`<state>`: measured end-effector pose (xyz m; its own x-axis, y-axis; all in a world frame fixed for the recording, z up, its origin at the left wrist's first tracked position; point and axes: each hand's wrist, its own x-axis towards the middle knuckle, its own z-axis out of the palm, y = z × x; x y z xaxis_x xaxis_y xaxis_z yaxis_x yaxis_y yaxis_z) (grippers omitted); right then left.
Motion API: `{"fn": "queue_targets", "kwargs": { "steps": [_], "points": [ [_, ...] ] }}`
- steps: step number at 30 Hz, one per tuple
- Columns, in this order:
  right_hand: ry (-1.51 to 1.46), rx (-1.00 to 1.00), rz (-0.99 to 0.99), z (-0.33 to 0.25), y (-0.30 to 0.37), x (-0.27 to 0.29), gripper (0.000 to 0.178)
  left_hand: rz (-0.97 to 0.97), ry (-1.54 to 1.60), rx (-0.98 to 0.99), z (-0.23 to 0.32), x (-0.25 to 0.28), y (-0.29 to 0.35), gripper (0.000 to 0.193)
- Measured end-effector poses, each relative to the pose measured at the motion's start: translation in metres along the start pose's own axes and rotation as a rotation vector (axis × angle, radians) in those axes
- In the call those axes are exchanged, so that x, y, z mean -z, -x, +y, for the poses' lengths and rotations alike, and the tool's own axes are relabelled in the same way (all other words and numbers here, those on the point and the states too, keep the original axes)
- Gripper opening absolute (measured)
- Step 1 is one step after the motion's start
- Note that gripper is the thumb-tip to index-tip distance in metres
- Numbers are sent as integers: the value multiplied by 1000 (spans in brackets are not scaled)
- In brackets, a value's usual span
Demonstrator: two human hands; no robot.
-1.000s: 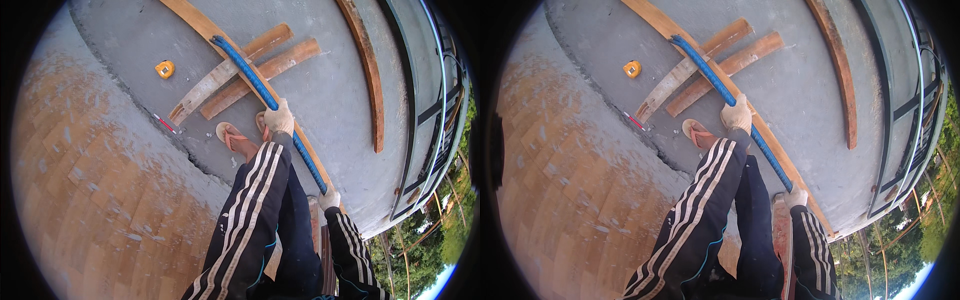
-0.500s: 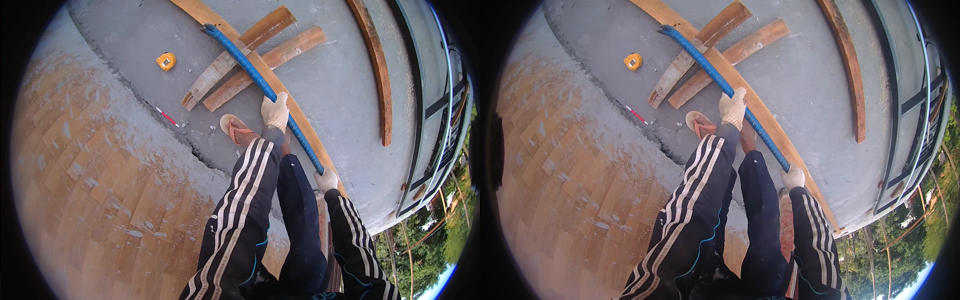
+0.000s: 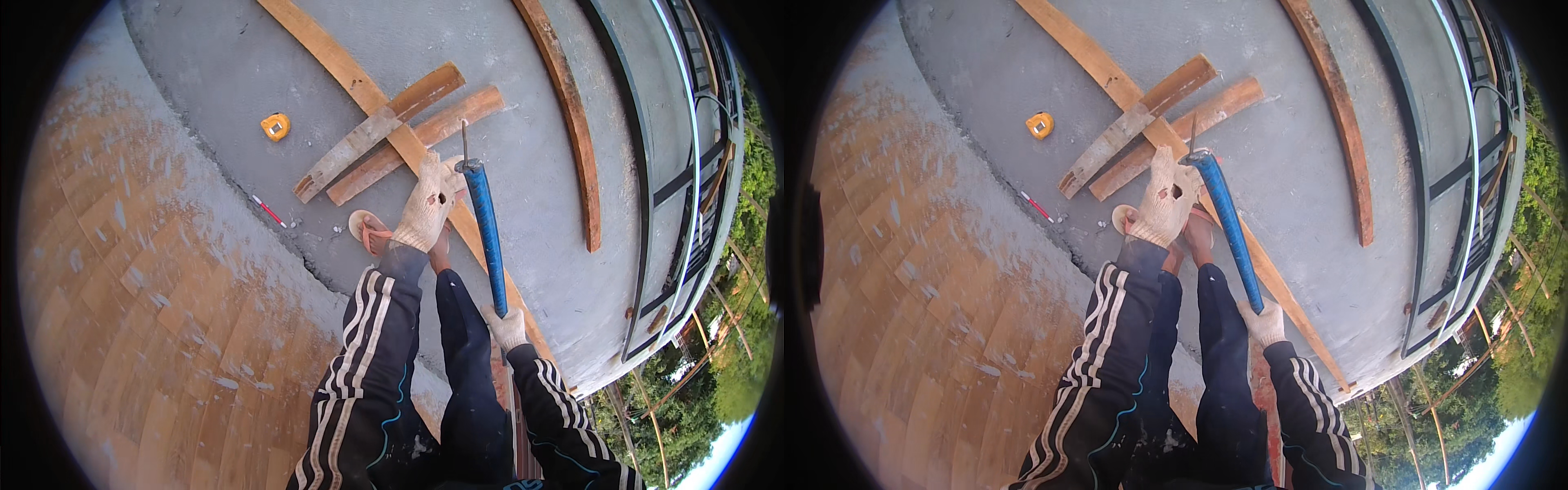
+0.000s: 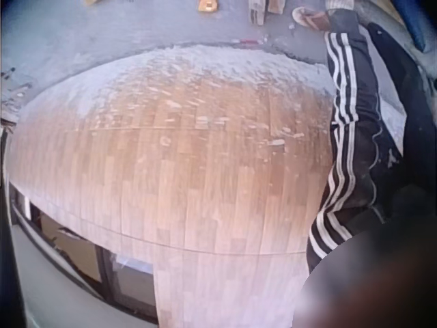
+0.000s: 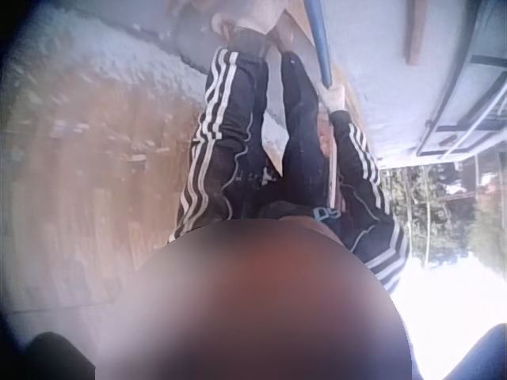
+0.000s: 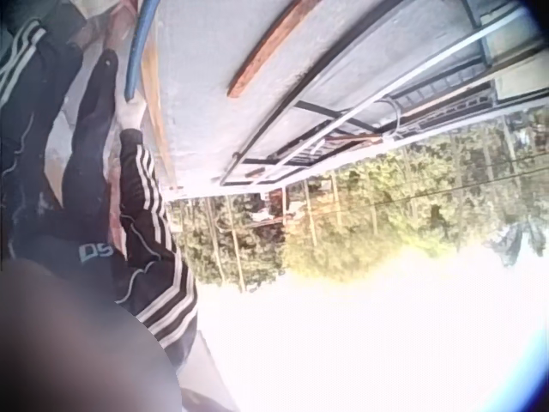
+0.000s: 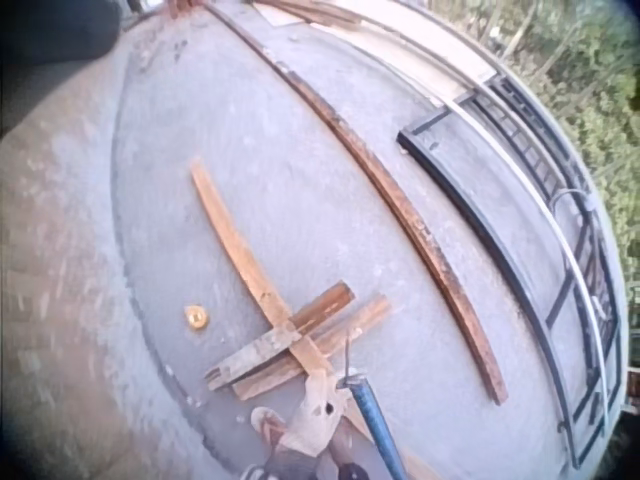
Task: The person positions a long wooden plank on a rooftop construction site, secures it with smaller blocks, and uses a blue crowbar to apply pressure and split the plank. The person repeats this process on multiple planks, moving them into position and prying them apart.
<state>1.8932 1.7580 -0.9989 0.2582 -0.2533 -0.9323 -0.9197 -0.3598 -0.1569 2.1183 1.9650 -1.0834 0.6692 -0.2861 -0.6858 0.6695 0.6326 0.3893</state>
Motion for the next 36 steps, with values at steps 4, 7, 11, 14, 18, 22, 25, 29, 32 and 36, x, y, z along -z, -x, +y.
{"fn": "queue_targets", "kwargs": {
  "steps": [4,7,11,14,18,22,25,29,32,36],
  "points": [
    [69,-40,58,19,41,9,31,-148,-130,94,29,-26,-25,57],
    [9,-86,133,34,66,14,30,-244,-608,5,27,-50,-23,51],
    [116,-220,165,45,95,22,33,-210,-1233,24,5,-79,-15,59],
    [121,-187,197,39,112,26,34,-131,-1431,9,-4,-73,-16,64],
    [245,-147,152,8,125,31,31,247,-1253,64,7,-8,-12,67],
    [248,-182,37,-53,122,31,28,474,-1403,64,36,87,-9,70],
    [81,-308,-54,-114,119,23,26,656,-1749,4,55,142,-13,81],
    [10,-160,-159,-194,115,6,45,625,-1920,-193,75,190,-36,92],
    [46,24,-130,-235,103,-15,65,396,-1993,-83,75,212,-55,99],
    [137,33,-126,-262,89,-36,71,436,-2018,-161,59,231,-67,56]
  ]
}}
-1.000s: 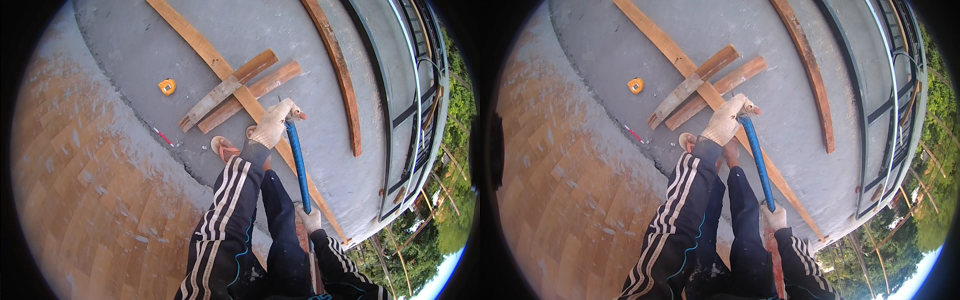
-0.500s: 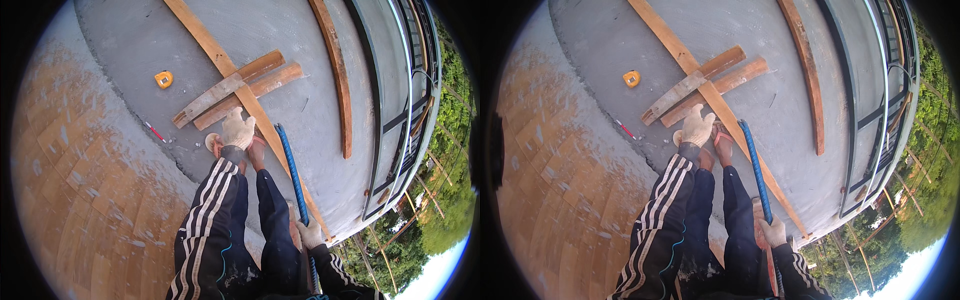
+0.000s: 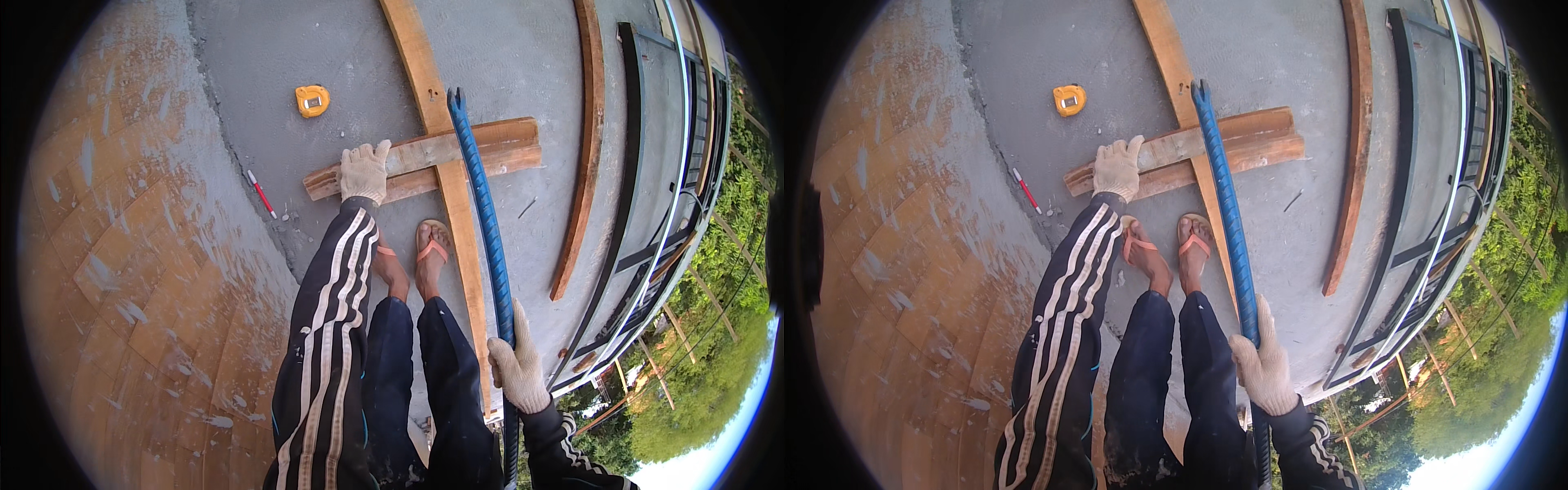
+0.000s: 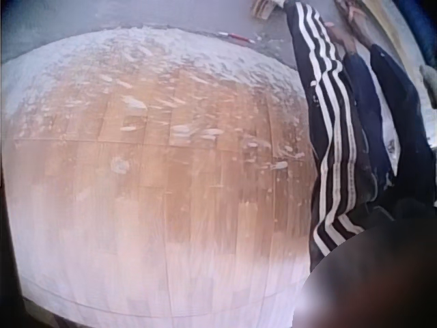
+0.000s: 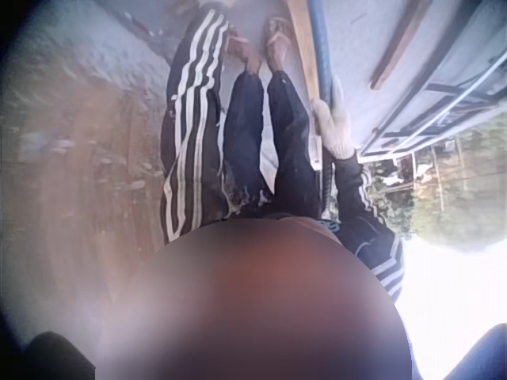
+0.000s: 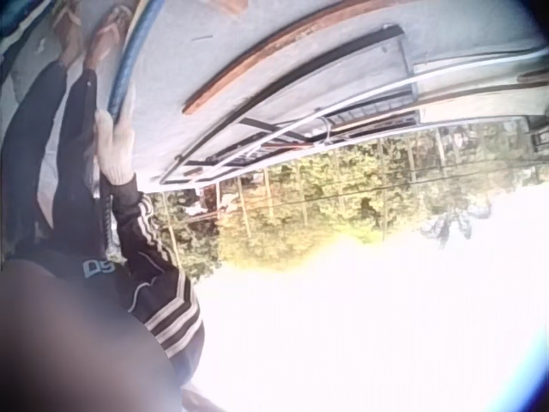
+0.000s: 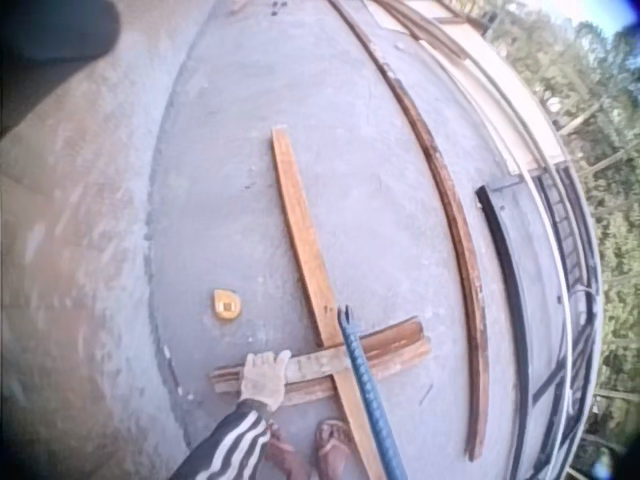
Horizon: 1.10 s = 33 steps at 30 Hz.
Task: The person positions a long wooden plank on a rooftop construction site, secures it with smaller blocks, and uses a blue crowbar to apply pressure and split the plank. The person repeats this process on multiple planks, moving them into position and prying them apart.
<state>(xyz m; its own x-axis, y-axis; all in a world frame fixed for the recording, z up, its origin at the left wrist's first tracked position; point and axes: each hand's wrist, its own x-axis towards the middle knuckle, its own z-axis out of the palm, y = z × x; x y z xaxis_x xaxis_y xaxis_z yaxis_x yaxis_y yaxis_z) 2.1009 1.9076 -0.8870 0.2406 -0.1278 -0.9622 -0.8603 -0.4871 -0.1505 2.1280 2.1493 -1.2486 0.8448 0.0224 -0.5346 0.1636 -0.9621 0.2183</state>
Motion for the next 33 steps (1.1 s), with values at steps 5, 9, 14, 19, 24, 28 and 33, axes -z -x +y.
{"fn": "queue_targets", "kwargs": {
  "steps": [5,9,14,19,24,28,33],
  "points": [
    [22,-103,15,-18,-11,-7,69,119,43,-19,0,-12,10,44],
    [142,-63,21,-32,-15,-7,71,107,34,-24,3,-3,17,46],
    [281,-120,49,-45,-11,-4,74,137,36,-62,4,11,22,50],
    [277,-101,41,-50,-7,-1,75,31,20,-95,8,19,34,57],
    [263,-71,18,-53,-9,-5,75,-26,65,-83,15,19,48,56],
    [168,-87,-6,-53,-11,-11,75,5,126,-69,18,15,54,57],
    [75,-54,-1,-53,-12,-19,73,10,170,-50,17,15,54,62]
  ]
}}
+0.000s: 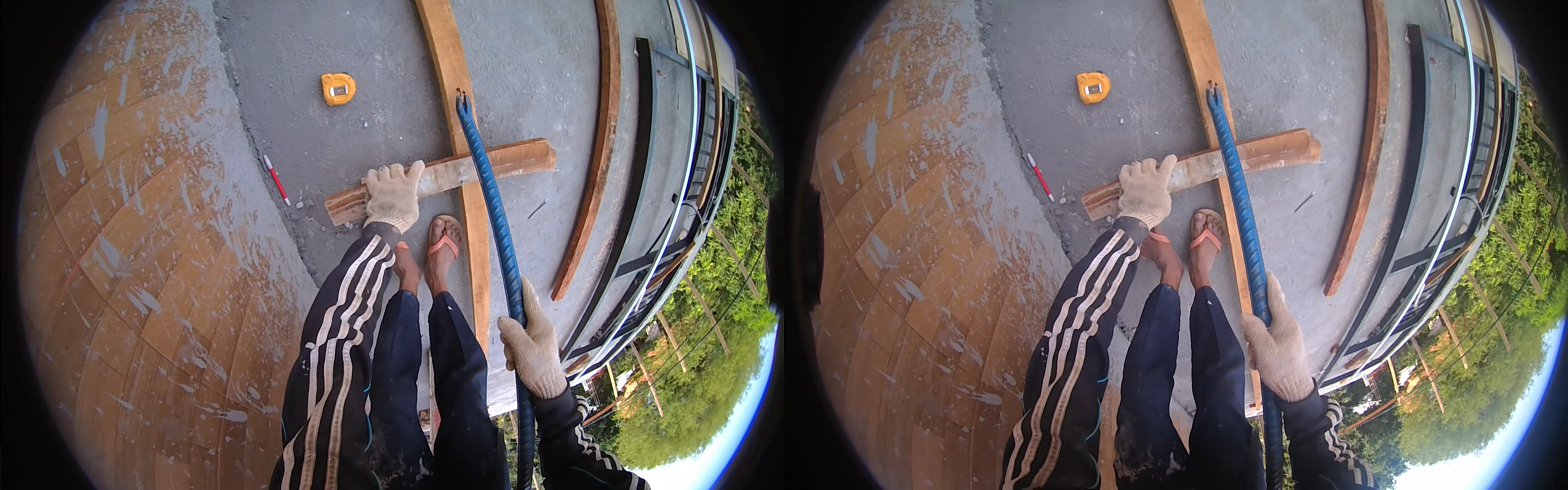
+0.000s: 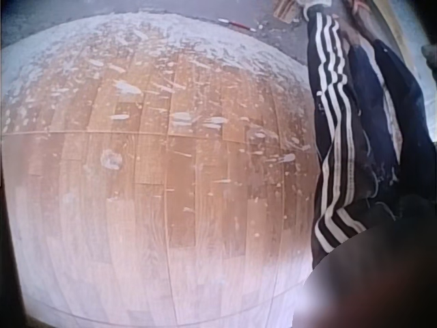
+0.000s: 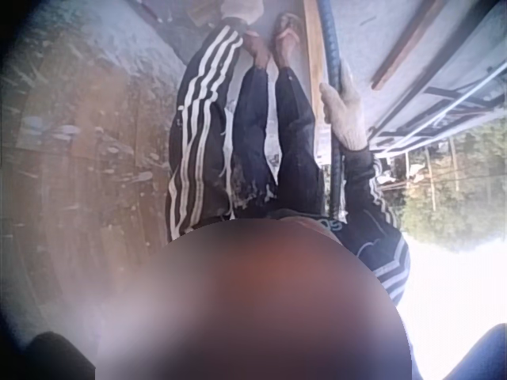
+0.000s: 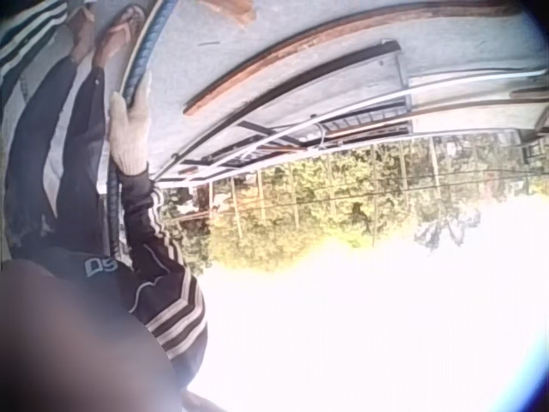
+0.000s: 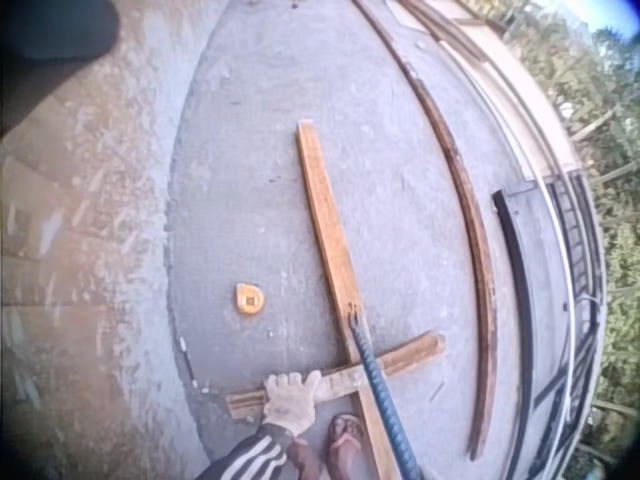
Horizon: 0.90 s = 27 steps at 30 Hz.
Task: The person positions a long wooden plank on a rooftop construction site, secures it with smaller blocks, and uses a blue crowbar to apply pressure and split the plank. The person repeats this process on multiple planks, moving them into position and prying them apart.
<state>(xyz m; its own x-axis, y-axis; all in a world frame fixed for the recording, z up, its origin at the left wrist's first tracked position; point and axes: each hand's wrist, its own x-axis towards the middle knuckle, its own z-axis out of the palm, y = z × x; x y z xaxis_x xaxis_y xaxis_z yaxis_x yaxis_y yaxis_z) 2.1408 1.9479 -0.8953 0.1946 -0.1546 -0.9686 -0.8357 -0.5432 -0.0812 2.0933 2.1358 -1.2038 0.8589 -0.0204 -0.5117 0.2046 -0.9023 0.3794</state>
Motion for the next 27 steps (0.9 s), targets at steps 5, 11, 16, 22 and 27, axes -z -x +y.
{"fn": "queue_targets", "kwargs": {
  "steps": [5,11,16,22,27],
  "points": [
    [-14,24,5,2,-1,1,74,133,32,11,2,4,-17,55],
    [21,35,-22,28,-16,5,75,125,-32,86,2,-2,-37,70],
    [180,135,37,78,-41,-4,79,153,-66,64,3,0,-34,74],
    [558,25,226,174,87,5,71,124,-85,125,14,18,-25,73],
    [544,-170,296,250,172,20,36,217,300,196,87,15,30,56]
  ]
}}
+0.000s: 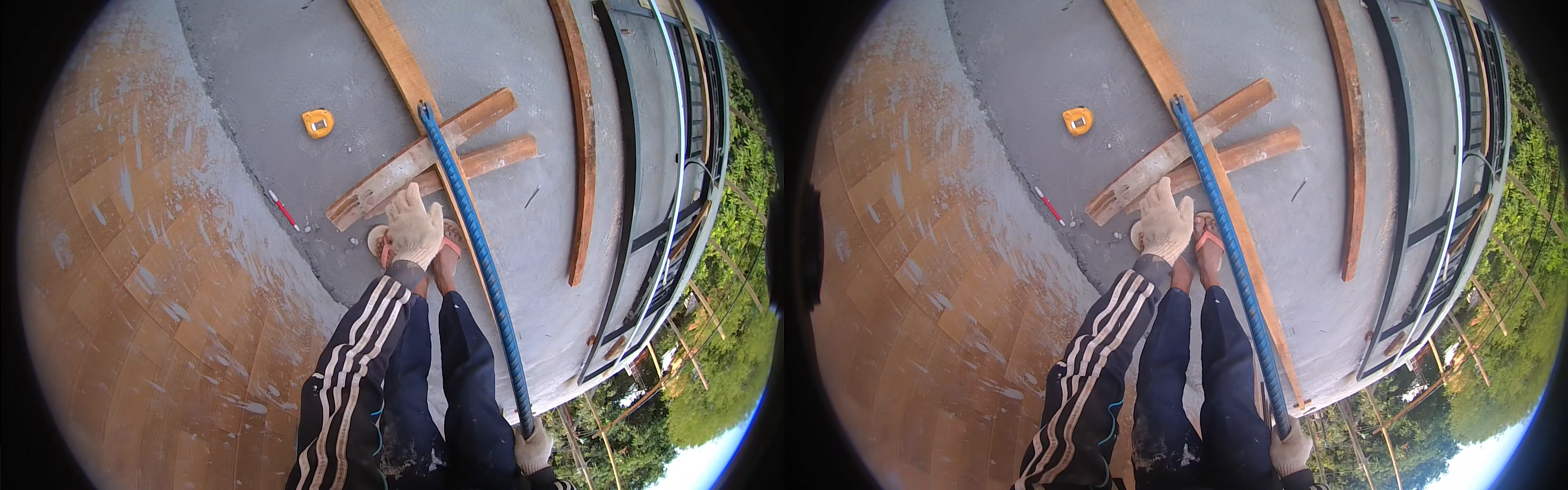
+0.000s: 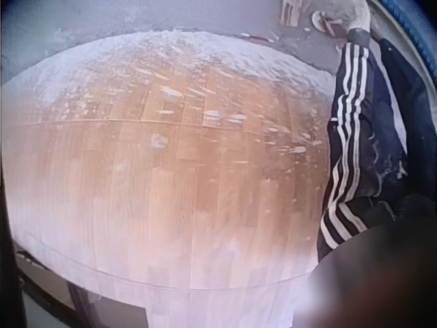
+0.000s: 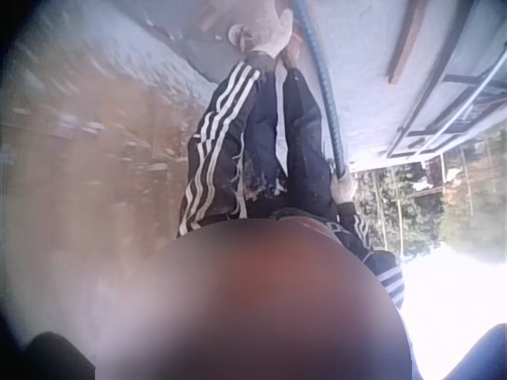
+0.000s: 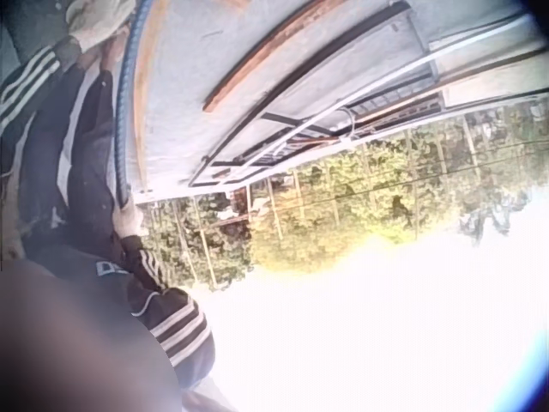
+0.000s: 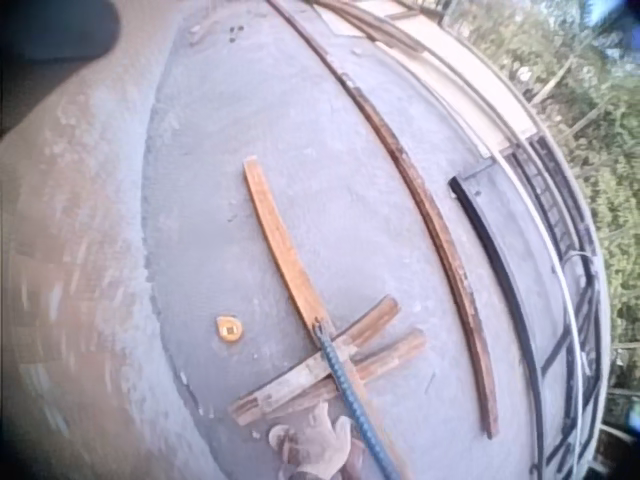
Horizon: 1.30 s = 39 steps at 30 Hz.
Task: The person positions a long wooden plank on a rooftop construction site, secures it with smaller blocks, and uses a blue crowbar to apply pressure and split the plank. The person repeats this process on multiple planks, moving them into position and prying them apart.
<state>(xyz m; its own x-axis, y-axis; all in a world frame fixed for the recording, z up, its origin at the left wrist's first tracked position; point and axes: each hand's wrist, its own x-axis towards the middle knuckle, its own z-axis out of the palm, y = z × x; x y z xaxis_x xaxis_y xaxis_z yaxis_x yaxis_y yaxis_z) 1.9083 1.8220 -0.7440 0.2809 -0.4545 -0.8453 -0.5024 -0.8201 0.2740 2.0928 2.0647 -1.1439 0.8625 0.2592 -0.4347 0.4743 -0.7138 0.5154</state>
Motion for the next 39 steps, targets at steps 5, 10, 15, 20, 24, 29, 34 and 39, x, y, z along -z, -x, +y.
{"fn": "queue_targets", "kwargs": {
  "steps": [5,10,15,20,24,29,34,39],
  "points": [
    [27,14,-29,23,-16,-44,18,-317,1457,1105,89,-18,76,37],
    [-5,84,87,48,-31,-66,19,-353,1387,1015,99,-30,85,31],
    [28,29,53,46,-103,-138,24,-278,1057,960,86,-64,82,41],
    [-60,-102,-100,50,-211,-212,29,-255,1035,903,55,-110,81,38],
    [-103,-43,-200,42,-251,-202,37,-255,1016,889,44,-132,92,35],
    [-380,123,-70,-26,-272,-153,38,-309,943,719,87,-116,160,33],
    [-606,154,-127,-12,-267,-133,34,-593,776,494,122,-81,194,56],
    [-637,71,-105,49,-222,-157,35,-567,1453,561,135,-102,97,61]
  ]
}}
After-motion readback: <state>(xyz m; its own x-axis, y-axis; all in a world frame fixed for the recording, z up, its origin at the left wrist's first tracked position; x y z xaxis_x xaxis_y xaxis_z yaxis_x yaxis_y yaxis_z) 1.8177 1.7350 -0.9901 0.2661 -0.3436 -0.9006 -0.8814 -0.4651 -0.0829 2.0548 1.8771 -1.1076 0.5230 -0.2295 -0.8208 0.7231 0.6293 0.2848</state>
